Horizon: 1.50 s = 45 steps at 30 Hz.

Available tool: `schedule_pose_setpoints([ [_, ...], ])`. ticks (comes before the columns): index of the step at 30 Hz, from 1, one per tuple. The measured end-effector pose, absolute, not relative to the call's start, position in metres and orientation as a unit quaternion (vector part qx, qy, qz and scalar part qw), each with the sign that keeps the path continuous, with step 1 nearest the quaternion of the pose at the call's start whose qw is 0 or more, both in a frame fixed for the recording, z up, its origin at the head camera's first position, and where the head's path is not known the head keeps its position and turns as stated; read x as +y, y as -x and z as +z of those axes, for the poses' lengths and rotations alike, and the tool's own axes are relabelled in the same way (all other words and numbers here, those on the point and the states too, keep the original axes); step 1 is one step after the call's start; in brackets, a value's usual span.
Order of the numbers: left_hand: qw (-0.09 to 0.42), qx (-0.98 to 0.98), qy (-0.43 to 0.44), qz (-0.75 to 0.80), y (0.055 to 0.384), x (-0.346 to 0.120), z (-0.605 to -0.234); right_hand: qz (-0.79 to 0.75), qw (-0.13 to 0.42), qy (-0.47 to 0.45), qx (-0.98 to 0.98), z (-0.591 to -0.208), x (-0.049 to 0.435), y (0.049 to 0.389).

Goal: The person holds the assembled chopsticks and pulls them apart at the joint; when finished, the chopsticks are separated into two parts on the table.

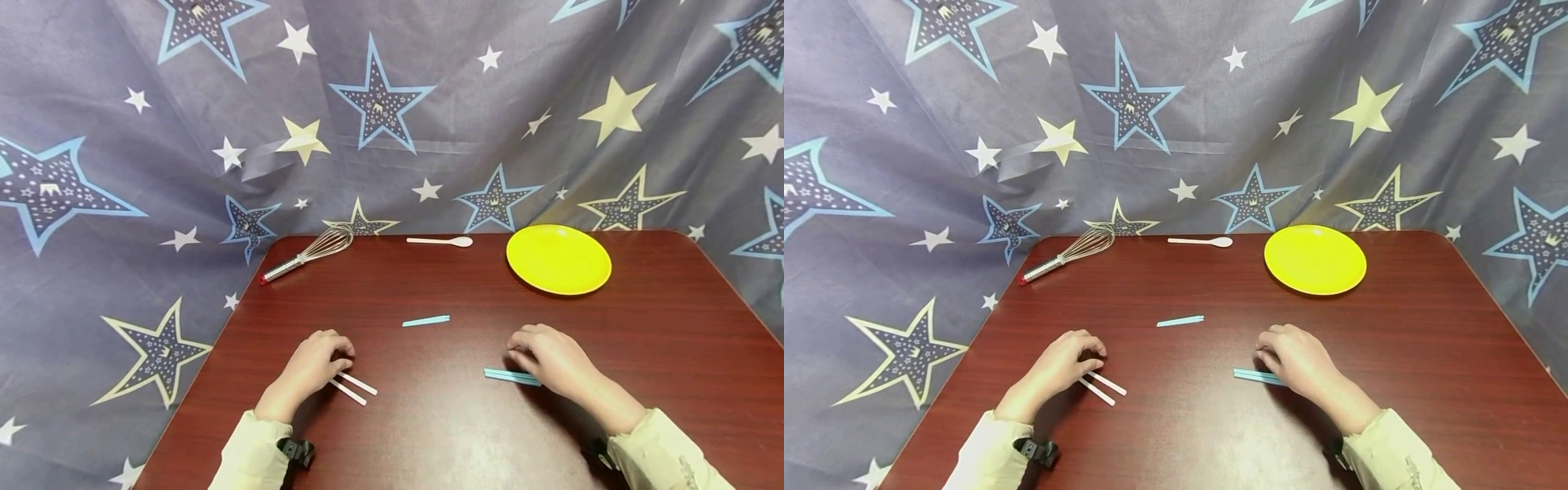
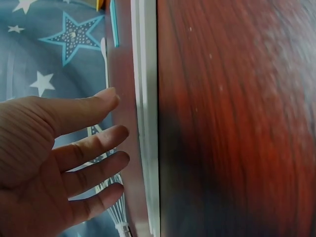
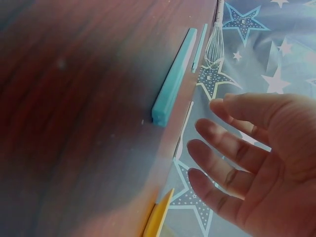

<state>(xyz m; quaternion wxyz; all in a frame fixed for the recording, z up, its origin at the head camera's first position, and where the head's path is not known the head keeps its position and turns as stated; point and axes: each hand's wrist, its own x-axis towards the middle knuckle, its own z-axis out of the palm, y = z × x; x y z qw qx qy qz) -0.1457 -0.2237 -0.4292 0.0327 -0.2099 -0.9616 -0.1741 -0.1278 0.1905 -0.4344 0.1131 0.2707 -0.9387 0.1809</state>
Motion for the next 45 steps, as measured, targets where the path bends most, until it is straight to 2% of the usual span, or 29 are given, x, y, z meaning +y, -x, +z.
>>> schedule_pose_setpoints([
  [6, 0.011, -0.965, 0.213, -0.152, 0.1425, -0.2298, -0.4272, 0.183, 0.118, -0.274, -0.937, -0.4357, 0.1903, 0.1274],
  [32, -0.001, -0.963, 0.244, -0.114, 0.1419, -0.2288, -0.424, 0.188, 0.113, -0.275, -0.936, -0.4373, 0.1906, 0.1277],
  [45, 0.028, -0.966, 0.246, -0.077, 0.1434, -0.2225, -0.4282, 0.186, 0.116, -0.271, -0.937, -0.4373, 0.1909, 0.1268],
])
